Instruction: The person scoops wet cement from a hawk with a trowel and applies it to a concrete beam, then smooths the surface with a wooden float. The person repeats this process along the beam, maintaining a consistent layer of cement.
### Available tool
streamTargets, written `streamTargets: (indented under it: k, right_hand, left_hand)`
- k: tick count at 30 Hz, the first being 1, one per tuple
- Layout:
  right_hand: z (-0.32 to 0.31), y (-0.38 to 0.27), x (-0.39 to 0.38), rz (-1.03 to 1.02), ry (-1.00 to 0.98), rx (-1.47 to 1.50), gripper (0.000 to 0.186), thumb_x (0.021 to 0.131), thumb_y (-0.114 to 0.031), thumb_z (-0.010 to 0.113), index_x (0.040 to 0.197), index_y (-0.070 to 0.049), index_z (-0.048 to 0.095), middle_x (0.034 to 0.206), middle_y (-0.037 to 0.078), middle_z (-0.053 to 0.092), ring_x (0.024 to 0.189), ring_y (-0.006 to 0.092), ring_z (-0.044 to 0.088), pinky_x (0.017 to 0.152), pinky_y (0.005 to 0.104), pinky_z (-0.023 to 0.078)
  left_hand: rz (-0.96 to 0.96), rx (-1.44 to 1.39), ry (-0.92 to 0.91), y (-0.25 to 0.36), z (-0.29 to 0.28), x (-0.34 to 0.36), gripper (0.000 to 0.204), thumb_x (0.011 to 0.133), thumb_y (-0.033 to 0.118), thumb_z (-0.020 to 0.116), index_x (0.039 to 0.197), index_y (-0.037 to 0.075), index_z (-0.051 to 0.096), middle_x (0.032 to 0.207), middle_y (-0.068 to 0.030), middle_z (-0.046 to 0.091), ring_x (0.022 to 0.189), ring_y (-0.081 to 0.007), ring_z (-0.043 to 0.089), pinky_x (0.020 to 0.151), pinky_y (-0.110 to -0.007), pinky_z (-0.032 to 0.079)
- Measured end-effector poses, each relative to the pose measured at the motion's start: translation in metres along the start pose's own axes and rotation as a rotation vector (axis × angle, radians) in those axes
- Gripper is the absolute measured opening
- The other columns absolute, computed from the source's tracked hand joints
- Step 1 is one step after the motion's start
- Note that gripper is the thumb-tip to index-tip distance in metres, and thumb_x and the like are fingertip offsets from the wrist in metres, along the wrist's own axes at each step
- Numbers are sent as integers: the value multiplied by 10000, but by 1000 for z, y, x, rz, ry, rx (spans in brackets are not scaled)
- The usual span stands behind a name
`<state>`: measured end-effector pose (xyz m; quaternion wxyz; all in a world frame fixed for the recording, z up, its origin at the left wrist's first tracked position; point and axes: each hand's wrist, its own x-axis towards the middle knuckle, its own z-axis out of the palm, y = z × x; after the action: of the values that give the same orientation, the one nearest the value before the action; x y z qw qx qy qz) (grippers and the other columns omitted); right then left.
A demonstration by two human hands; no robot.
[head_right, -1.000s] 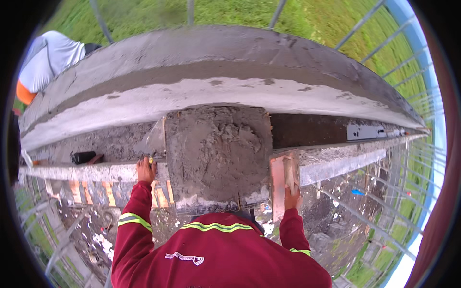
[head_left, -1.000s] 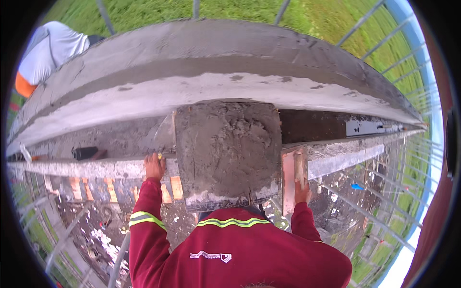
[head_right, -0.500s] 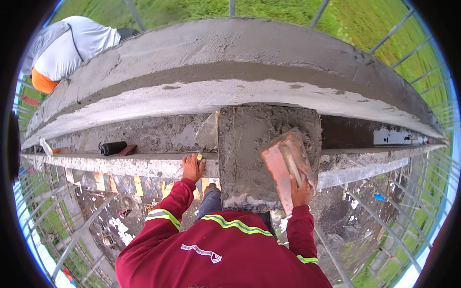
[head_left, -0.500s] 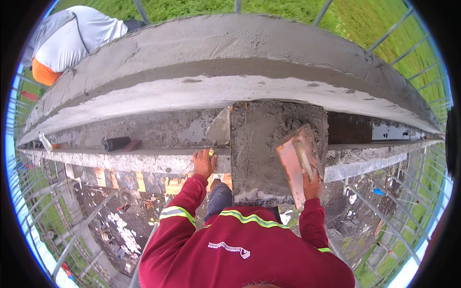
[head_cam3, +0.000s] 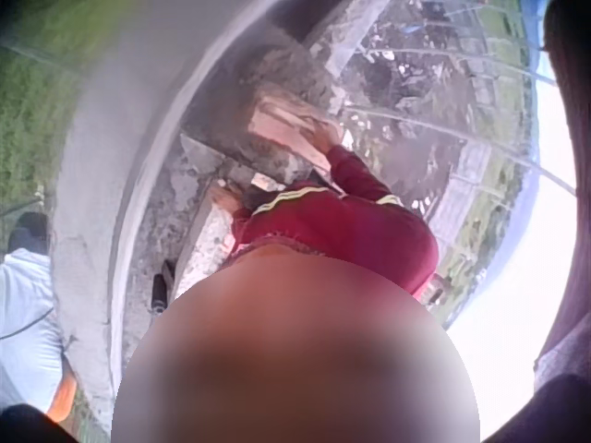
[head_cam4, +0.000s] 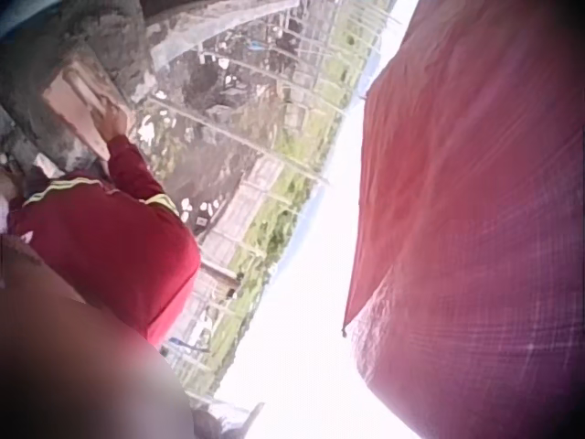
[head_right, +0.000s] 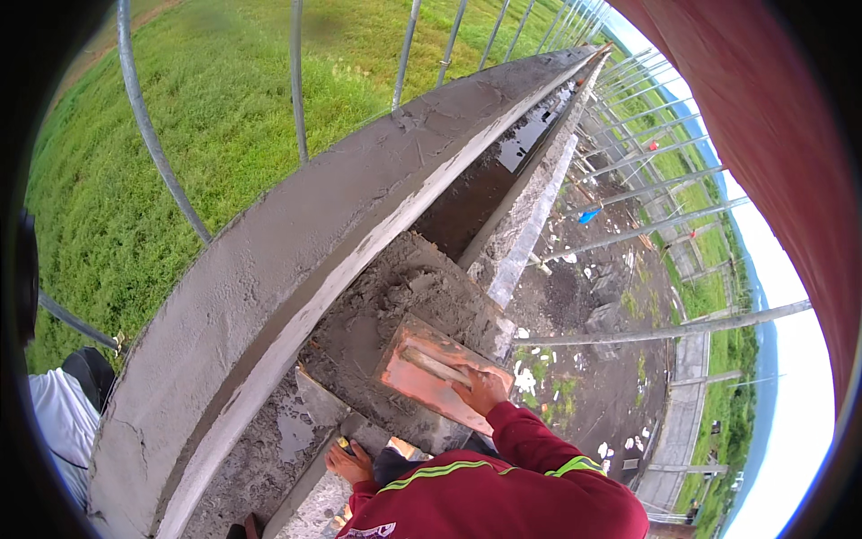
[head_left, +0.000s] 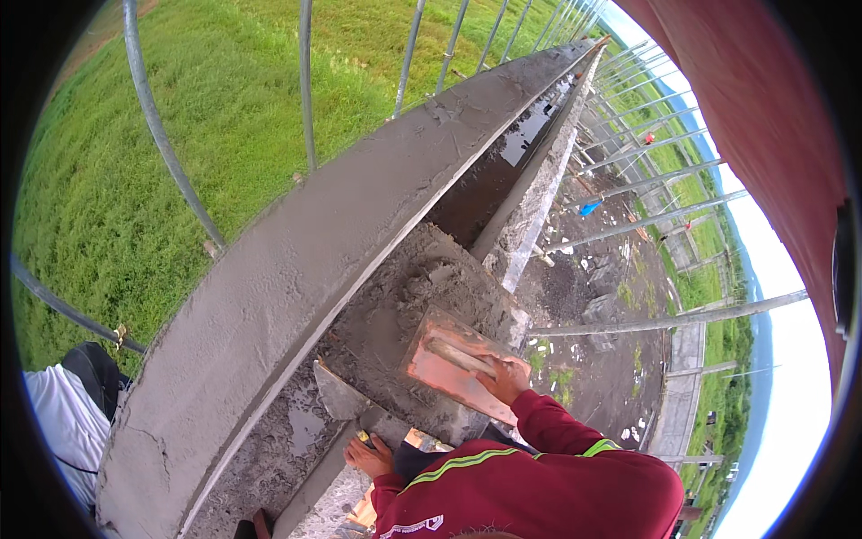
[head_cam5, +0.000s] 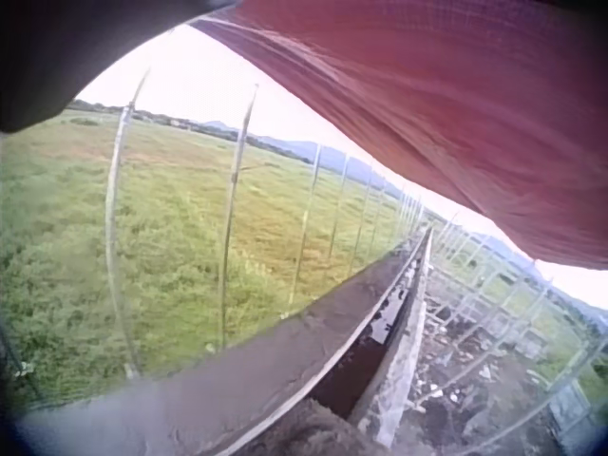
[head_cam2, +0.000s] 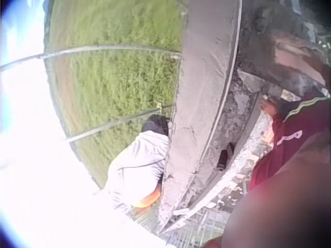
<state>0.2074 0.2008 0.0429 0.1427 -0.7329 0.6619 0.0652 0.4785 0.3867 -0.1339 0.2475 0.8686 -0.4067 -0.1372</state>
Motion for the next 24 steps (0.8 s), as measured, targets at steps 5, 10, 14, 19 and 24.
streamTargets:
  k: [5,10,14,19,24]
  right_hand:
    - [-5,-15,3,85,44,-15,574,922,-566,584,1312,-146,611,883,230,718,834,409,700,764,497,549]
    - [-11,-35,15,148,30,26,534,911,-505,636,1305,-145,610,898,217,722,843,413,697,775,494,544]
    - [-13,-44,20,202,18,52,452,881,-433,691,1224,-141,656,953,185,720,893,386,695,803,462,538]
    - [-11,-47,23,152,79,10,480,880,-472,688,1256,-176,649,820,167,710,789,369,695,731,478,528]
    - [-17,-48,16,187,46,88,436,881,-435,697,1208,-149,660,886,160,722,847,370,700,770,470,540]
  left_hand:
    - [-34,-51,-83,-3,1,-2,391,936,308,580,1080,-47,501,958,-216,555,1032,-408,546,1120,-552,251]
    - [-135,-82,-204,3,-6,0,418,931,325,587,1113,-49,539,1014,-237,586,1069,-410,557,1119,-578,255]
    - [-211,-114,-238,8,-10,0,404,910,301,603,1101,-42,505,966,-221,562,1054,-418,538,1109,-568,243]
    - [-104,-73,-162,9,-13,1,388,896,291,611,1084,-33,510,952,-213,567,1045,-408,539,1102,-564,251]
    - [-213,-119,-281,7,-13,4,365,900,296,606,1055,-23,520,949,-205,566,1007,-392,538,1086,-557,267]
